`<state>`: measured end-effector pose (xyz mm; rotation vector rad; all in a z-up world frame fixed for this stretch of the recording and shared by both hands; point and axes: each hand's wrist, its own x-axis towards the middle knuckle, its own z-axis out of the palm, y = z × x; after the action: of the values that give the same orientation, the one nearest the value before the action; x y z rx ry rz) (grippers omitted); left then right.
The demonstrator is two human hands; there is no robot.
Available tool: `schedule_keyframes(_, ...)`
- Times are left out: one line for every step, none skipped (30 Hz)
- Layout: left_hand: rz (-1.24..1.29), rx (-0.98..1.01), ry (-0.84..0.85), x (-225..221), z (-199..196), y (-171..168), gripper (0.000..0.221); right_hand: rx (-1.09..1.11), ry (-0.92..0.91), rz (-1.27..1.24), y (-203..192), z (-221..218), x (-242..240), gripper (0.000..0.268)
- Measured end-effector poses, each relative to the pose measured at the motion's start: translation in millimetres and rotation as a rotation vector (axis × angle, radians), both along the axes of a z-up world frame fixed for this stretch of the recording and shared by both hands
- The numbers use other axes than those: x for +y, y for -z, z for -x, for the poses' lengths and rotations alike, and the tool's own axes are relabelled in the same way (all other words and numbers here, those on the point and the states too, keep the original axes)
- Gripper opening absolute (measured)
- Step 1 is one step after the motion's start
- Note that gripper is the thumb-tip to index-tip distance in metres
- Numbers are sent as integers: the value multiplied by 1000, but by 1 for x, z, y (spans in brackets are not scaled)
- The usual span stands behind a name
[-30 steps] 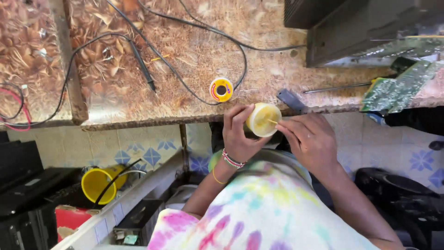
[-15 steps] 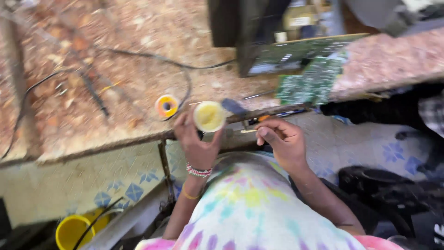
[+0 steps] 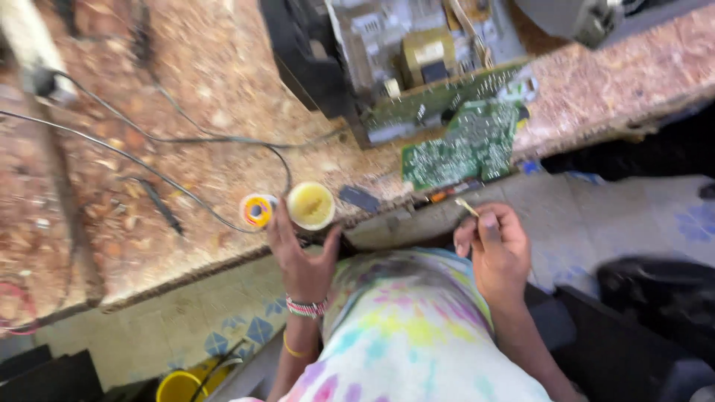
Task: The person is desoldering components from a printed circuit board using a soldering iron at a repair bench.
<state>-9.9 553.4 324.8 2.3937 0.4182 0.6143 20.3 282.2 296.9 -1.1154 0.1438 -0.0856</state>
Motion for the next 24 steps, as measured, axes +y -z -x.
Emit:
schedule_keyframes(-20, -34, -6, -1, 2, -8, 105, -34, -6, -20, 0, -1, -1, 20)
schedule_keyframes(-10, 6, 12, -2, 4, -16, 98, 19, -14, -73, 1, -2, -1, 24)
schedule_keyframes(9, 55, 28, -6, 10, -22, 92, 81, -26, -117, 0, 1, -5, 29)
schedule_keyframes(-2, 30, 19, -5, 10, -25, 92, 57, -37, -128, 10, -2, -8, 29)
schedule_keyframes(-1, 53, 3, -6, 13, -27, 85, 77, -47, -163, 18, -2, -14, 34)
schedule_keyframes(2, 76, -13, -7, 16, -27, 79, 98, -58, -197, 28, -3, -19, 39)
schedule_keyframes(0, 66, -20, -10, 16, -34, 79, 89, -66, -199, 30, -4, -20, 39)
schedule_keyframes(38, -15, 2, -12, 15, -39, 64, 72, -51, -190, 33, -6, -21, 30)
schedule_keyframes(80, -84, 31, -15, 16, -45, 49, 65, -27, -178, 36, -2, -23, 25)
schedule_keyframes(80, -83, 32, -19, 7, -52, 49, 67, -26, -178, 32, -11, -17, 25)
schedule_keyframes(212, -93, 146, -25, 4, -60, 34, 63, 18, -103, 28, -9, -14, 27)
schedule_keyframes(348, -103, 256, -30, 0, -66, 23, 61, 60, -26, 26, -7, -12, 31)
schedule_keyframes(371, -56, 262, -33, -8, -69, 23, 108, 77, -9, 29, -6, -11, 31)
schedule_keyframes(381, -85, 348, -37, -16, -70, 23, 58, 54, -5, 34, -6, -11, 29)
schedule_keyframes(392, -127, 435, -40, -27, -69, 23, -3, 31, -1, 41, -9, -11, 29)
schedule_keyframes(416, -91, 443, -45, -25, -66, 23, 34, 48, 15, 31, 1, -8, 29)
schedule_keyframes(437, -71, 487, -48, -31, -62, 20, 21, 39, -23, 22, -2, -2, 28)
schedule_keyframes(458, -50, 530, -51, -37, -60, 16, 8, 30, -61, 13, -5, 4, 27)
schedule_keyframes(465, -39, 534, -54, -39, -58, 16, 19, 36, -57, 12, -4, 5, 27)
schedule_keyframes(521, 17, 596, -57, -39, -57, 15, 11, 26, -29, 10, -4, 6, 27)
schedule_keyframes(572, 68, 654, -59, -41, -56, 14, -1, 10, -4, 9, -6, 8, 28)
schedule_keyframes(574, 74, 653, -63, -37, -53, 14, 5, 10, -4, 3, -4, 9, 28)
schedule_keyframes(595, 87, 682, -66, -35, -50, 15, -1, 8, 36, -3, -5, 12, 27)
schedule_keyframes(617, 100, 711, -68, -33, -47, 17, -6, 6, 75, -8, -6, 14, 26)
